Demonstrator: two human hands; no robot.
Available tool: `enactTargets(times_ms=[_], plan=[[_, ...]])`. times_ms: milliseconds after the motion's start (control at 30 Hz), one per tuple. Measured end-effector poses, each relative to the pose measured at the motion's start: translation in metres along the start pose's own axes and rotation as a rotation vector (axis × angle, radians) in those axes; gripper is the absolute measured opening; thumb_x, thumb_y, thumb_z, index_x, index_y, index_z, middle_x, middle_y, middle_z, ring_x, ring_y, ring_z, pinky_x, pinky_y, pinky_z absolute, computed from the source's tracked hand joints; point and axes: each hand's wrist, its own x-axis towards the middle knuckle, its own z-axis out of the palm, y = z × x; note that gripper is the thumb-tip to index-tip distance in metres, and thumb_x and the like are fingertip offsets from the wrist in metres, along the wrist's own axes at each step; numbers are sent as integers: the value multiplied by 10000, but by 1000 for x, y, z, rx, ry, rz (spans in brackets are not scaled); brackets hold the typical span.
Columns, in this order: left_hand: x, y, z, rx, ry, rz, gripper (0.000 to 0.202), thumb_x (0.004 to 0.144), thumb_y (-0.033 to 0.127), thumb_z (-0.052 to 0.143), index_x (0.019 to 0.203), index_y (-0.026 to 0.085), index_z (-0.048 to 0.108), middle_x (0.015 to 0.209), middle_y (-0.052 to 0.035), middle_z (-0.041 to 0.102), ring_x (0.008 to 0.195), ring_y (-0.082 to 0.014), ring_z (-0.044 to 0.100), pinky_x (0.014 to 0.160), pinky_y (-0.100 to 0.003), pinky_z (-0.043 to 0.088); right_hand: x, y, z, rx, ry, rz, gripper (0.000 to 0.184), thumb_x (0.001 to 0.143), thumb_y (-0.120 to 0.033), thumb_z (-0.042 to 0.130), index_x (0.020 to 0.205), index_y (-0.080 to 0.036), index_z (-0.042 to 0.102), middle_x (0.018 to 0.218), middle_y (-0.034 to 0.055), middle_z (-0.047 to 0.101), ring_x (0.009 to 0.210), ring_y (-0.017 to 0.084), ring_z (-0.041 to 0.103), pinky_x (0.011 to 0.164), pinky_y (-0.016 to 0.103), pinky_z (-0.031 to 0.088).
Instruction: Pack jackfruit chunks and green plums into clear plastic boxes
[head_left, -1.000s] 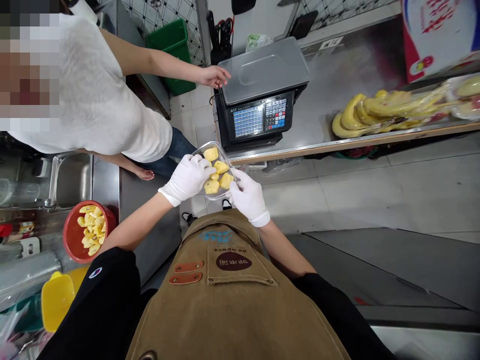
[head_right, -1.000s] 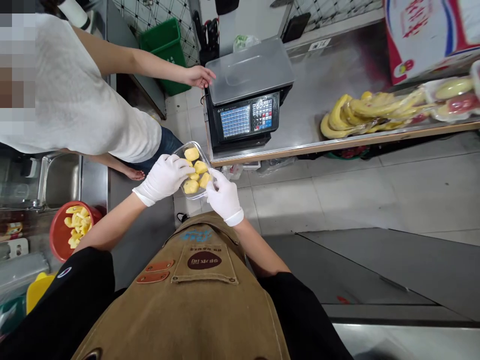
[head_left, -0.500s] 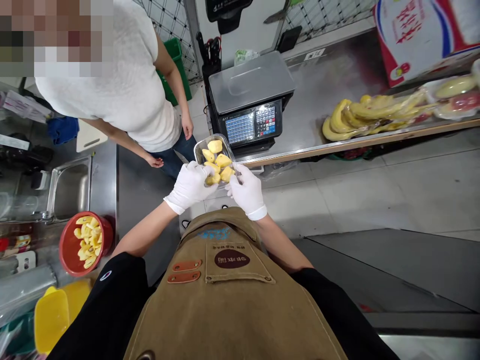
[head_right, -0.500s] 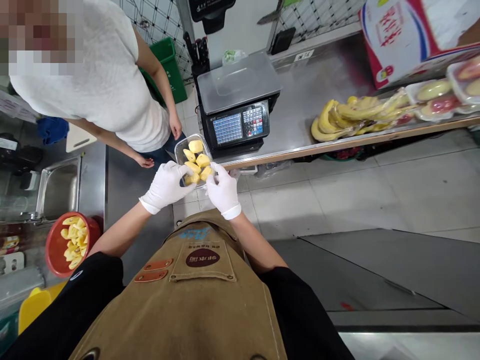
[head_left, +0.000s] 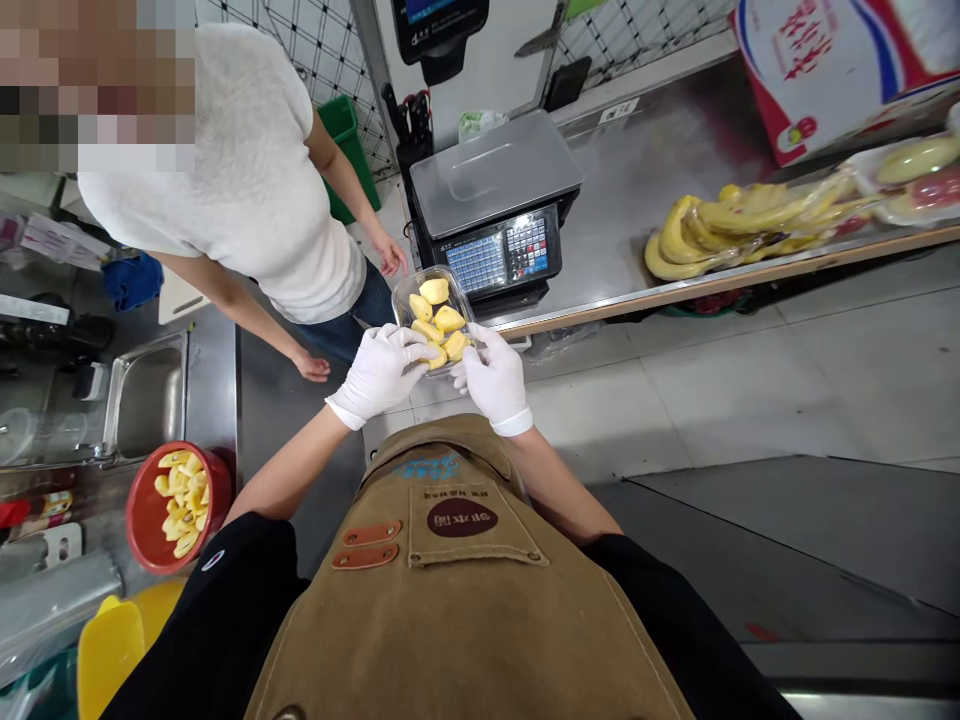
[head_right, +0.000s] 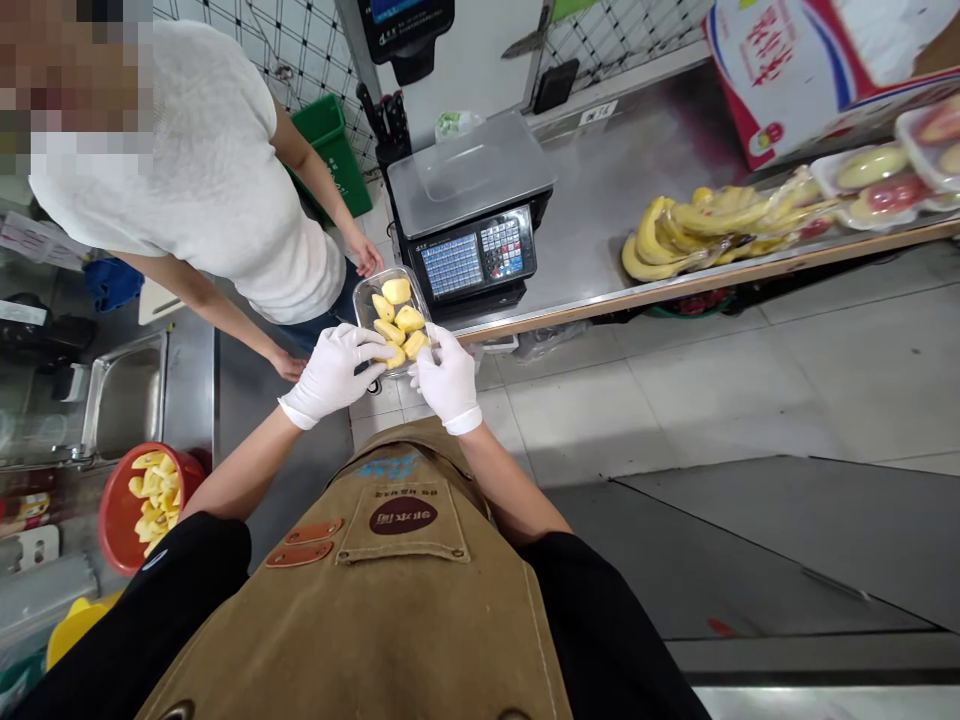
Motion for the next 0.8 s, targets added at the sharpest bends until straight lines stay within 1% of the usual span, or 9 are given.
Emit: enactTargets(times_ms=[100,167,233,300,400,567,633,733,800], plan=[[-6,0,8,-9,55,8,215,1029,323,719,1212,307,831,1290,-70,820,1162,-317,661,1027,-534,452,5,3,0,43,34,37,618,889,-455,653,1427,-150,657,647,-17,690,462,163,625,418,254,494],[-13,1,17,-13,87,16,347,988,370,785,1329,304,796,1413,-88,786,1275,-350,632,1100,-574,432,9,5,0,73,59,44,612,882,-426,636,1424,-141,652,652,-8,703,472,177,642,421,268,512],[-17,1,30,-12,111,2,460,959,354,821,1413,301,758,1487,-103,752,1335,-368,609,1134,-600,425,12,6,-1,86,71,54,597,877,-399,623,1415,-143,656,650,-6,709,468,180,645,417,273,517],[-19,-1,44,-11,134,-48,396,986,287,777,1381,308,774,1438,-100,781,1317,-357,624,1137,-612,437,16,9,-1,79,68,73,585,865,-386,619,1396,-146,665,631,-15,700,457,176,640,410,265,512],[-16,-5,61,-30,135,-107,266,1008,224,723,1233,321,826,1295,-85,835,1265,-336,655,1150,-638,446,19,17,-1,72,54,112,592,833,-399,624,1359,-132,672,596,-33,674,445,174,635,394,251,498],[-9,-3,72,-68,134,-111,225,987,211,743,1160,325,830,1292,-72,834,1305,-339,650,1190,-657,422,27,30,-4,77,46,137,654,785,-430,650,1356,-111,656,568,-60,646,422,155,611,400,236,497],[-6,3,72,-67,156,-140,282,968,199,755,1217,317,815,1398,-86,795,1377,-356,619,1214,-658,402,34,31,-7,78,45,132,672,779,-439,668,1363,-107,650,569,-63,644,416,148,602,409,238,503],[-6,14,74,-69,225,-207,498,926,194,787,1411,293,739,1609,-140,654,1488,-390,547,1239,-665,384,54,26,-13,88,57,121,692,777,-444,694,1375,-103,634,580,-62,650,417,143,596,411,236,496],[-12,23,79,-104,308,-263,555,933,218,780,1477,274,691,1638,-161,620,1502,-389,537,1239,-643,397,69,20,-16,95,70,106,717,777,-430,709,1406,-99,612,595,-56,664,432,143,607,417,232,496]])
